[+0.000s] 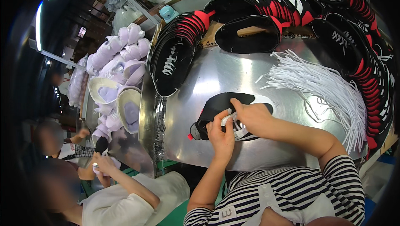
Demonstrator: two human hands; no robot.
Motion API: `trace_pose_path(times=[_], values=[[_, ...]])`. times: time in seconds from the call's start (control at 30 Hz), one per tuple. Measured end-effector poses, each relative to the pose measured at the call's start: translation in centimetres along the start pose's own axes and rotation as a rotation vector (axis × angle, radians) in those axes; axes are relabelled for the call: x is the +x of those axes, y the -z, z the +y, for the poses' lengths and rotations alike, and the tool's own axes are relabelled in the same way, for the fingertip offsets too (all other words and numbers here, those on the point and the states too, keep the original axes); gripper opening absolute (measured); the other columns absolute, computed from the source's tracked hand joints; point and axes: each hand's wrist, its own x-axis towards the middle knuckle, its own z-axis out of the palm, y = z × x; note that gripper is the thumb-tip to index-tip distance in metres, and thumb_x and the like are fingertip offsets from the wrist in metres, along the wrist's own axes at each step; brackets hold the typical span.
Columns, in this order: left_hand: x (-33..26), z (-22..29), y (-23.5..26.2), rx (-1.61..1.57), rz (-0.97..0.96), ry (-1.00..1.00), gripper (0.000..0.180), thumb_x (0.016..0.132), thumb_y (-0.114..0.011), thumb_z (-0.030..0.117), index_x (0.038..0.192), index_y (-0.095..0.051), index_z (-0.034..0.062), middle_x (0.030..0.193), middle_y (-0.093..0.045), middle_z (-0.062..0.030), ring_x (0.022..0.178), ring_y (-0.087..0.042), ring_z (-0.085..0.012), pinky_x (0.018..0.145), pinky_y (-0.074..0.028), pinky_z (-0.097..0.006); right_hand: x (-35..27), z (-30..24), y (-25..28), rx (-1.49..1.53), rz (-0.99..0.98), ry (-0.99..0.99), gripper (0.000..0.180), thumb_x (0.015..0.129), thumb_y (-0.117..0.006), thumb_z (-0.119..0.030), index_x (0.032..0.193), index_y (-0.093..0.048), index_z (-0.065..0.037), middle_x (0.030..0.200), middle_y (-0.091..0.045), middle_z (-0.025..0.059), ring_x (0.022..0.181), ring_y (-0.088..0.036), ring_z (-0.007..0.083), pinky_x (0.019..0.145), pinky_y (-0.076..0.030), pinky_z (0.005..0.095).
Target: The person laces a black and white shoe by hand at a workbench, pulling laces through eyelets and arranging the shoe on the table.
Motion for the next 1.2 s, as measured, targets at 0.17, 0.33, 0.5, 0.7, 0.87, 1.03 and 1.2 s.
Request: trace_pose_path(times=[0.17, 0.33, 0.5, 0.7, 0.87, 1.03, 1.2], values=[[1.0, -0.4, 0.1, -0.467, -0.028, 0.285, 0.026, 0.092, -0.062, 0.008, 0.116, -0.061, -0.0011, 0.106, -0.067, -0.0122, 0.092, -0.063, -0.0148, 0.083, -0.049, -0.027, -1.4, 1.9, 2.8, 0.278, 0.258, -0.112, 0.018, 0.09, -0.061, -0.017, 0.104, -0.063, -0.007, 0.094, -0.07, 0.0109, 0.08, -0.068, 0.03, 0.069, -0.052, 0.0387], [0.8, -1.6, 0.2, -0.025, 0.018, 0.021, 0.037, 0.081, -0.075, 0.007, 0.114, -0.059, 0.0009, 0.104, -0.065, -0.0105, 0.096, -0.063, -0.0165, 0.084, -0.051, -0.03, -0.5, 2.8, -2.7, 0.536, 0.413, -0.064, 0.024, 0.088, -0.065, -0.013, 0.111, -0.062, -0.006, 0.096, -0.069, 0.0118, 0.08, -0.069, 0.0268, 0.069, -0.054, 0.034], [1.5, 0.8, -1.0, 0.303, 0.009, 0.032, 0.047, 0.074, -0.075, 0.018, 0.117, -0.059, 0.0099, 0.099, -0.066, -0.0142, 0.09, -0.059, -0.0349, 0.084, -0.044, -0.042, -1.6, 3.7, -2.5, 0.638, 0.494, -0.089, 0.018, 0.085, -0.062, -0.001, 0.103, -0.062, -0.001, 0.084, -0.062, 0.0059, 0.073, -0.056, 0.0104, 0.067, -0.047, 0.026], [0.7, -0.7, -0.6, 0.283, 0.061, 0.124, 0.059, 0.075, -0.072, 0.018, 0.129, -0.051, 0.0137, 0.098, -0.062, -0.0187, 0.09, -0.057, -0.0381, 0.086, -0.043, -0.043, -1.2, 2.7, -3.2, 0.657, 0.341, -0.158, 0.016, 0.086, -0.062, -0.001, 0.103, -0.062, -0.001, 0.08, -0.058, 0.0025, 0.071, -0.049, 0.0073, 0.063, -0.041, 0.0218], [1.3, -0.4, -1.7, 0.293, 0.068, 0.166, 0.065, 0.074, -0.071, 0.019, 0.134, -0.047, 0.0163, 0.1, -0.062, -0.0208, 0.09, -0.055, -0.0408, 0.085, -0.044, -0.045, -1.3, 3.4, -3.7, 0.65, 0.377, -0.149, 0.015, 0.087, -0.061, -0.002, 0.103, -0.062, -0.002, 0.08, -0.054, -0.0013, 0.07, -0.046, 0.006, 0.062, -0.038, 0.0207], [2.0, -0.5, -2.4, 0.268, -0.01, 0.171, 0.067, 0.074, -0.069, 0.014, 0.136, -0.044, 0.0148, 0.101, -0.06, -0.0204, 0.089, -0.056, -0.0369, 0.084, -0.045, -0.044, -1.1, 4.8, -4.4, 0.715, 0.387, -0.18, 0.016, 0.089, -0.061, -0.002, 0.104, -0.061, -0.001, 0.082, -0.054, -0.0013, 0.073, -0.047, 0.0058, 0.064, -0.037, 0.0199], [2.5, -1.1, 1.3, -0.505, -0.384, 0.171, 0.065, 0.077, -0.069, -0.001, 0.136, -0.043, 0.0069, 0.118, -0.057, -0.0031, 0.084, -0.053, -0.0071, 0.073, -0.046, -0.023, -0.5, 6.5, -5.0, 0.871, 0.503, -0.172, 0.015, 0.087, -0.061, 0.0, 0.102, -0.063, 0.001, 0.081, -0.055, -0.0019, 0.071, -0.047, 0.0044, 0.062, -0.036, 0.0181]])
